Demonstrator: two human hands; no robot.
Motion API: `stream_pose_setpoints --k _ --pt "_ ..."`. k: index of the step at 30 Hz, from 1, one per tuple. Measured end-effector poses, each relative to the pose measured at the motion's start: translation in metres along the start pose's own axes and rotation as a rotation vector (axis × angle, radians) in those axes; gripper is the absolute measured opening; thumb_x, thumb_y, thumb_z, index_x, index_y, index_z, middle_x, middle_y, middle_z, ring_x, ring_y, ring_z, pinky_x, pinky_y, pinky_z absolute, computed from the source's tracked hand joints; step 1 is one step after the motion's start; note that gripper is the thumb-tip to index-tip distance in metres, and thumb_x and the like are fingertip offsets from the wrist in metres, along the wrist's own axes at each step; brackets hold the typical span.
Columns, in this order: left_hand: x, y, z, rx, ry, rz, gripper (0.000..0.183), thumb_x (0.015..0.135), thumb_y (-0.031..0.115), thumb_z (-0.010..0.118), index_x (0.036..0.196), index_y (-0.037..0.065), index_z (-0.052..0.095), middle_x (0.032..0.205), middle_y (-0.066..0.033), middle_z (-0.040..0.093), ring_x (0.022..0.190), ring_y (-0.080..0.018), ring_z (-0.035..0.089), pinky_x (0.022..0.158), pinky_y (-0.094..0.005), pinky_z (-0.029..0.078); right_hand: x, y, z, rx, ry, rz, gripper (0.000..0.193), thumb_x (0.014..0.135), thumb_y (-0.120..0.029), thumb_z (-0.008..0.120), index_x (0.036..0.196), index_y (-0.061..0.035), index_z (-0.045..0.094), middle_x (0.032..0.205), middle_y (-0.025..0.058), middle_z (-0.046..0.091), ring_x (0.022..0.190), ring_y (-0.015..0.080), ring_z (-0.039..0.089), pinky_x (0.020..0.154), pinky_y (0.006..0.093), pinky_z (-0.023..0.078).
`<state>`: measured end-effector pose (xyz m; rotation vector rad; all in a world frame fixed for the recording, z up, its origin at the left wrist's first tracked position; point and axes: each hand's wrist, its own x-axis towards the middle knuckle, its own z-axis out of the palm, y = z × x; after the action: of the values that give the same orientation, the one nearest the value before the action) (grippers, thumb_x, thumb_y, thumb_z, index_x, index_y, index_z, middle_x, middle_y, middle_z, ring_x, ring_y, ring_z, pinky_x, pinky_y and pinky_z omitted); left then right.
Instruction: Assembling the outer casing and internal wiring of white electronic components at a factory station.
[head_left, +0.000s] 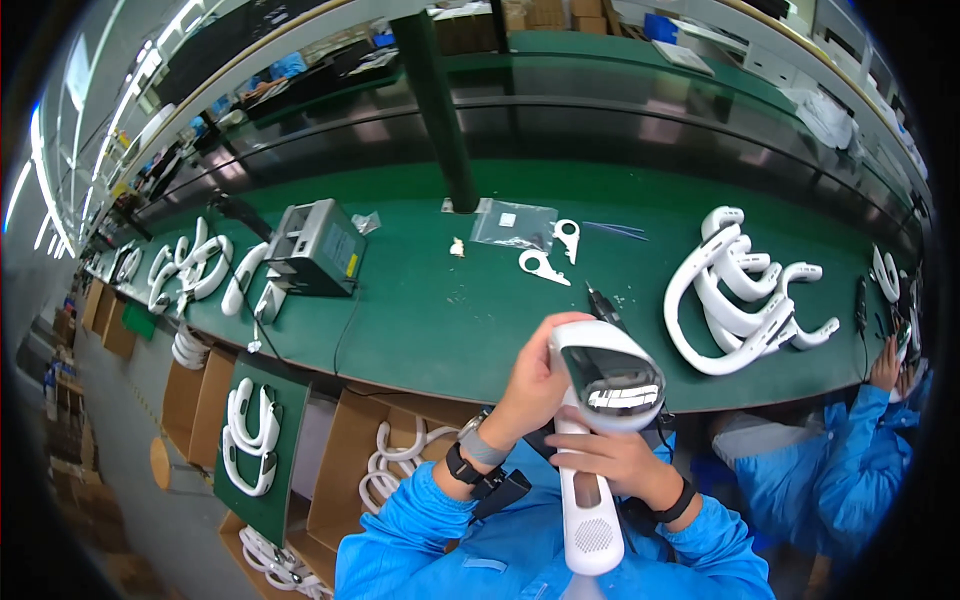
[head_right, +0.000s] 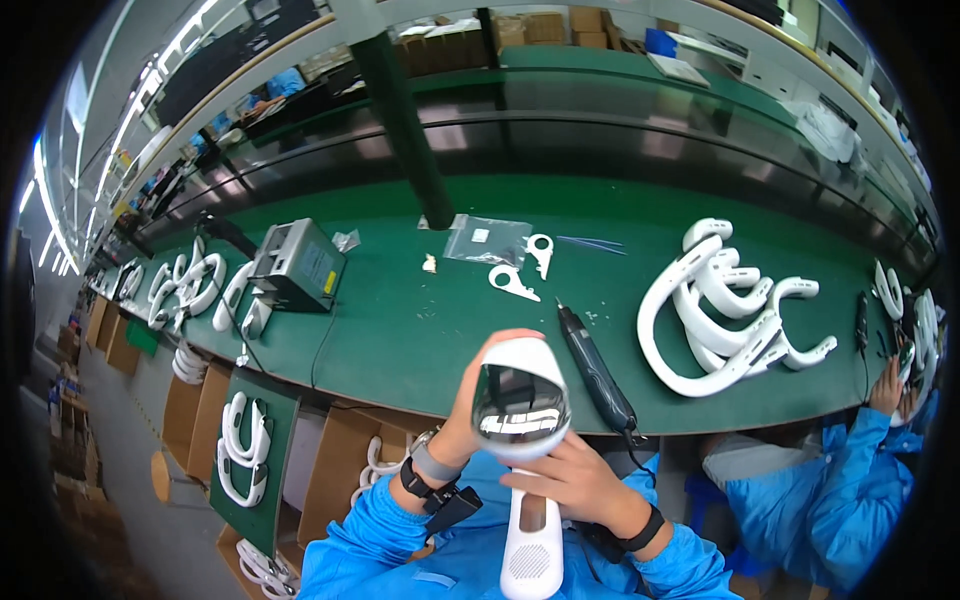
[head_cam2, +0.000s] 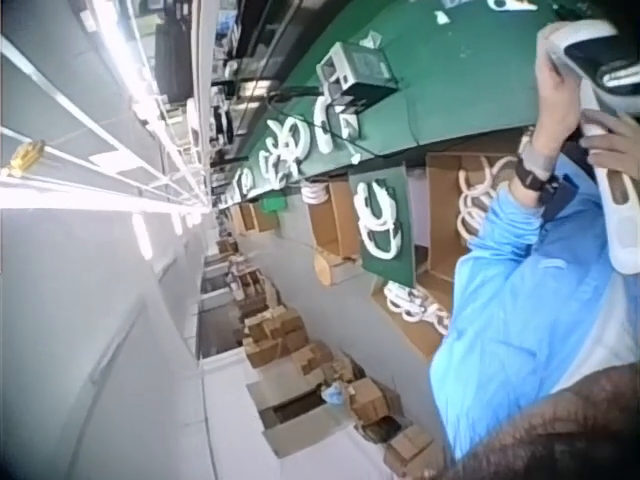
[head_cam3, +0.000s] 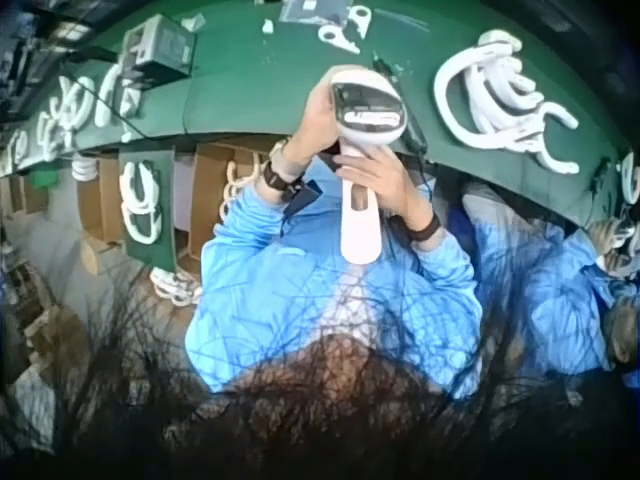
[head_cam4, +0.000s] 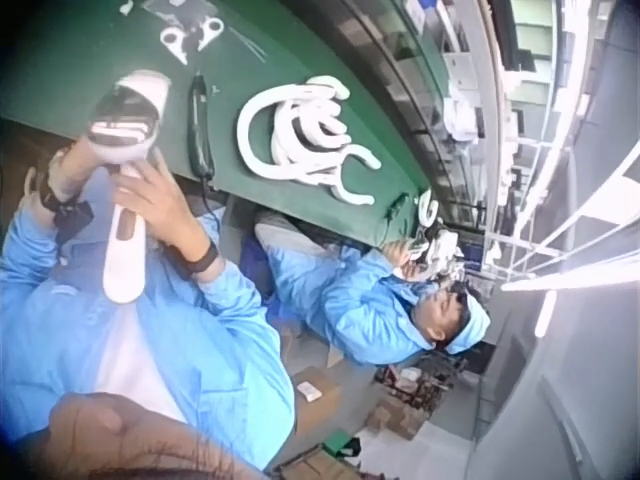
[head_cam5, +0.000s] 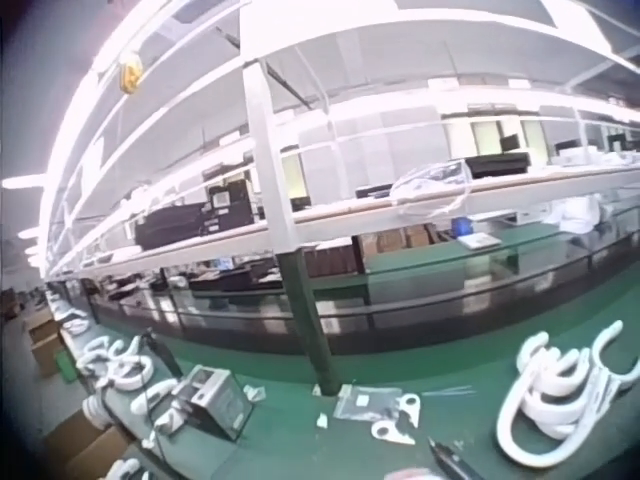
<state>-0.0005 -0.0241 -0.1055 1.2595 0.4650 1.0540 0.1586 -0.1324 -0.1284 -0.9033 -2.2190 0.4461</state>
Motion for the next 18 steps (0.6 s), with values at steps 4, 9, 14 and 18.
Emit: stream_pose_setpoints --k 4,9,14,18 --pt "0.007 -0.008 -0.006 -0.034 0.105 0.04 0.038 0.091 -0.007 0.054 0.128 0.002 0.049 0.119 -0.0073 0.06 0.111 -0.0137 0.057 0.096 -0.0285 0.047 -0.035 -0.003 -0.002 0.035 0.262 0.173 0.032 0.073 -0.012 0.078 0.104 -0.0129 0.07 0.111 0.0065 0.071 0.113 0.0291 0.065 0.11 0.0519 0.038" --pt "0.003 -0.032 -0.016 -0.225 -0.049 0.014 0.038 0.091 0.0 0.062 0.127 0.003 0.05 0.114 -0.0045 0.06 0.106 -0.0116 0.058 0.092 -0.0259 0.048 -0.035 -0.012 0.003 -0.002 0.267 0.102 0.024 0.075 -0.012 0.077 0.098 -0.0114 0.069 0.108 0.0093 0.071 0.107 0.0296 0.068 0.104 0.0506 0.045" --pt "0.012 0.001 -0.003 0.046 -0.03 0.036 0.037 0.094 0.015 0.06 0.125 -0.001 0.05 0.104 -0.0151 0.063 0.096 -0.021 0.063 0.085 -0.0329 0.053 -0.056 -0.009 0.019 0.321 0.254 0.417 0.025 0.066 -0.016 0.081 0.087 -0.0116 0.069 0.101 0.0111 0.072 0.103 0.0311 0.069 0.103 0.0543 0.046" --pt "0.014 0.036 -0.031 0.157 -0.028 -0.13 0.045 0.085 0.005 0.065 0.129 0.001 0.055 0.122 -0.0088 0.06 0.117 -0.0169 0.056 0.102 -0.0309 0.042 -0.022 -0.006 -0.004 0.104 0.282 0.073 0.035 0.071 -0.013 0.081 0.104 -0.0137 0.07 0.107 0.0063 0.072 0.107 0.0279 0.068 0.109 0.0535 0.039"
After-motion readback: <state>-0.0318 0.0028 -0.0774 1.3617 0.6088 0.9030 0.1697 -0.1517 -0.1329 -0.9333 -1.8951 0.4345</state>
